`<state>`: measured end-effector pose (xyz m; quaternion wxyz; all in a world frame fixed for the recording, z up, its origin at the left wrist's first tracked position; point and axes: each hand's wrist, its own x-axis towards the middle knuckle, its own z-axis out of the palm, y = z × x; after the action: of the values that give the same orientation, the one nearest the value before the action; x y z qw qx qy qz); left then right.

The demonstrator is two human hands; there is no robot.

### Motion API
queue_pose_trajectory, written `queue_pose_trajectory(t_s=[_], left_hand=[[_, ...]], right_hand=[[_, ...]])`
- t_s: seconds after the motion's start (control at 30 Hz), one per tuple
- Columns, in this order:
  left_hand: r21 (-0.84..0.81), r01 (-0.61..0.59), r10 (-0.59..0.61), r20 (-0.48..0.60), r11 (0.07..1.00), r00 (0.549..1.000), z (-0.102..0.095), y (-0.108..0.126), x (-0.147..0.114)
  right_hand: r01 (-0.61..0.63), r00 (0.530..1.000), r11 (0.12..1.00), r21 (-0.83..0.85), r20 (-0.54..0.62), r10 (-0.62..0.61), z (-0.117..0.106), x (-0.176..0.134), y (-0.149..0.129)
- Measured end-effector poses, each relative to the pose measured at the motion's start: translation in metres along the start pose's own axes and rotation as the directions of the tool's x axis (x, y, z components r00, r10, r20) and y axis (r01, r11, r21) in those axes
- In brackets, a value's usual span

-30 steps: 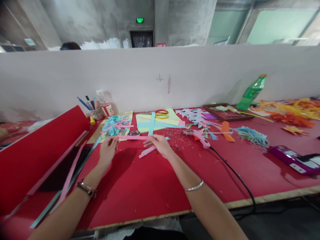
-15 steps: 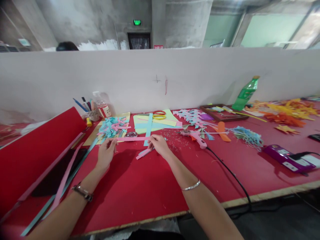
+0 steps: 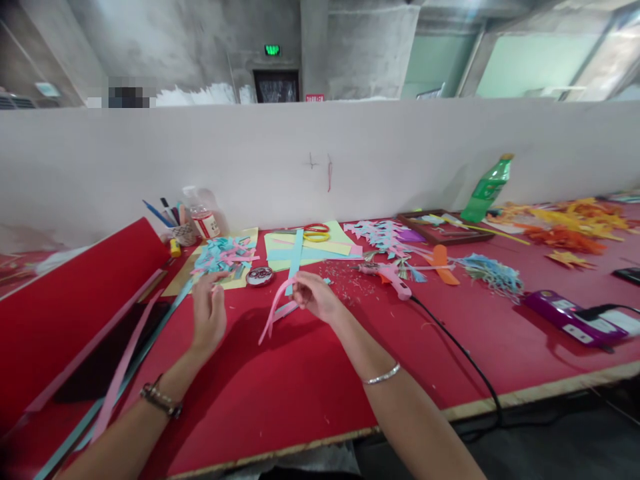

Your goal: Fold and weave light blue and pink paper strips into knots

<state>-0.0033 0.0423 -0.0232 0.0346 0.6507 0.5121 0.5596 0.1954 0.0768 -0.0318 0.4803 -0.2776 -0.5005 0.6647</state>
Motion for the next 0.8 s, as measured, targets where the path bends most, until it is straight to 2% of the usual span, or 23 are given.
queue_pose_trajectory(t_s=[0.07, 0.1, 0.13, 0.2, 0.27, 0.43, 0.57, 0.7, 0.8], left_hand=[[-0.064, -0.081, 0.089, 0.131, 0.995, 0.987, 0.002, 0.012, -0.006], [-0.114, -0.071, 0.094, 0.217, 0.991, 0.972, 0.004, 0.017, -0.009], [-0.160, -0.018, 0.069, 0.322, 0.987, 0.944, 0.006, 0.021, -0.013], [-0.183, 0.128, -0.017, 0.511, 0.975, 0.859, 0.011, 0.026, -0.019], [-0.140, 0.224, -0.095, 0.607, 0.965, 0.789, 0.014, 0.025, -0.022], [-0.169, 0.378, -0.197, 0.627, 0.910, 0.754, 0.017, 0.013, -0.016], [-0.147, 0.365, -0.179, 0.670, 0.919, 0.720, 0.017, 0.009, -0.012], [-0.129, 0.323, -0.143, 0.704, 0.938, 0.696, 0.016, 0.010, -0.014], [-0.111, 0.304, -0.124, 0.744, 0.946, 0.657, 0.014, 0.010, -0.016]], right_hand=[[-0.067, 0.992, 0.997, -0.024, 0.106, 0.069, 0.006, -0.003, 0.001], [-0.094, 0.984, 0.995, -0.045, 0.150, 0.099, 0.009, -0.004, 0.002], [-0.111, 0.975, 0.991, -0.070, 0.186, 0.122, 0.012, -0.004, 0.003], [-0.110, 0.968, 0.988, -0.109, 0.216, 0.132, 0.015, -0.005, 0.005], [-0.069, 0.979, 0.989, -0.130, 0.183, 0.092, 0.015, -0.003, 0.007], [0.023, 0.998, 0.990, -0.138, -0.046, -0.029, 0.002, 0.006, 0.006], [0.038, 0.972, 0.981, -0.192, -0.221, -0.081, -0.011, 0.009, 0.004], [0.040, 0.958, 0.914, -0.403, -0.243, -0.149, -0.021, 0.010, 0.004], [0.083, 0.933, 0.768, -0.635, -0.221, -0.284, -0.029, 0.011, 0.004]])
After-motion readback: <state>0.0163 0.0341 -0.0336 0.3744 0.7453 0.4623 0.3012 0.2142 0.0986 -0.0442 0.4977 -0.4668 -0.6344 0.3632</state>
